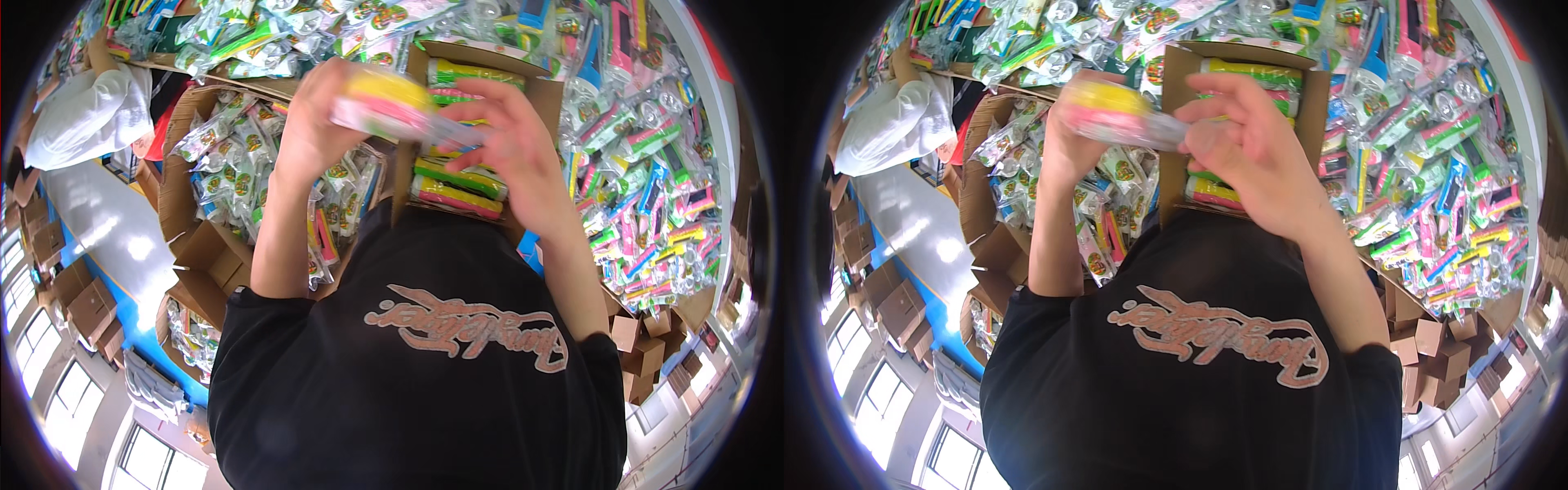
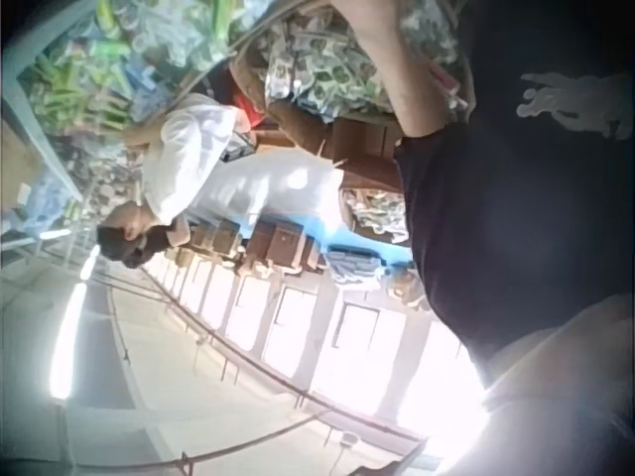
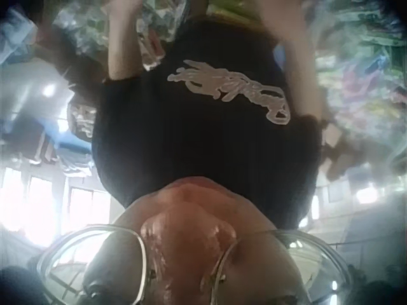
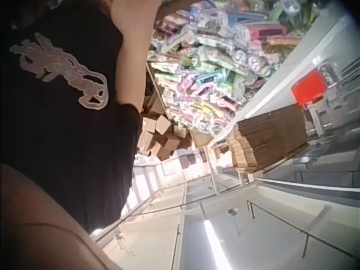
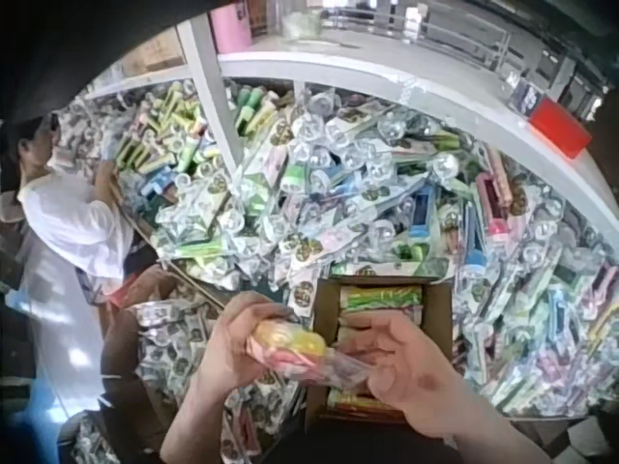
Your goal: The person packs various small packaged items by hand, taking them from a large bin and placing them neatly into a cardboard box, then seals the box with packaging tape using a tape dispenser.
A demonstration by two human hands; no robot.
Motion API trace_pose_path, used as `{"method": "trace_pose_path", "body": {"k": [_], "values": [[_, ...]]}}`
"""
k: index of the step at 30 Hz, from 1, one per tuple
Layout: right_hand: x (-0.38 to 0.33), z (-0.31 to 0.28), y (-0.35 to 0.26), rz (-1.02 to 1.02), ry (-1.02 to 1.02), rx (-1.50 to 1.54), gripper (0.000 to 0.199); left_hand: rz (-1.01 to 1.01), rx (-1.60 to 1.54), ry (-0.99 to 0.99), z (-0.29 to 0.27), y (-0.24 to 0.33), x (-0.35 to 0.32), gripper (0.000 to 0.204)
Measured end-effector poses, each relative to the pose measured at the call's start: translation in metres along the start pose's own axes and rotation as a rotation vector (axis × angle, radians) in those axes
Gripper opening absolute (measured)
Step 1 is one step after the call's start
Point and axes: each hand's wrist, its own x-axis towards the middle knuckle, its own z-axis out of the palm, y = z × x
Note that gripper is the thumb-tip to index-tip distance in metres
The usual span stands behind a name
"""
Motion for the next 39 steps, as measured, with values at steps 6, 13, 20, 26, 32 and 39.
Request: {"method": "trace_pose_path", "body": {"k": [6, 13, 20, 26, 32, 39], "values": [[-0.008, -0.05, -0.028, 0.411, -0.405, -0.648, 0.065, 0.307, 0.53, -0.234, 0.044, 0.096, -0.022, 0.043], [-0.059, -0.037, -0.058, 0.606, -0.246, -0.885, 0.05, 0.102, 0.259, -0.306, 0.069, 0.082, -0.05, 0.05], [-0.054, -0.047, -0.038, -0.328, 0.333, -1.218, 0.05, -0.203, 0.164, -0.205, 0.074, 0.093, -0.008, 0.049], [-0.015, -0.007, 0.009, -0.228, 0.388, -0.588, 0.053, -0.111, -0.018, -0.14, 0.092, 0.113, -0.033, 0.083], [-0.003, -0.038, 0.011, 0.042, 0.152, -0.951, 0.035, -0.112, -0.204, -0.453, 0.083, 0.096, -0.045, 0.075], [0.026, -0.071, 0.038, -0.055, -0.182, -1.497, 0.038, -0.128, -0.349, -0.351, 0.104, 0.069, -0.057, 0.063]]}}
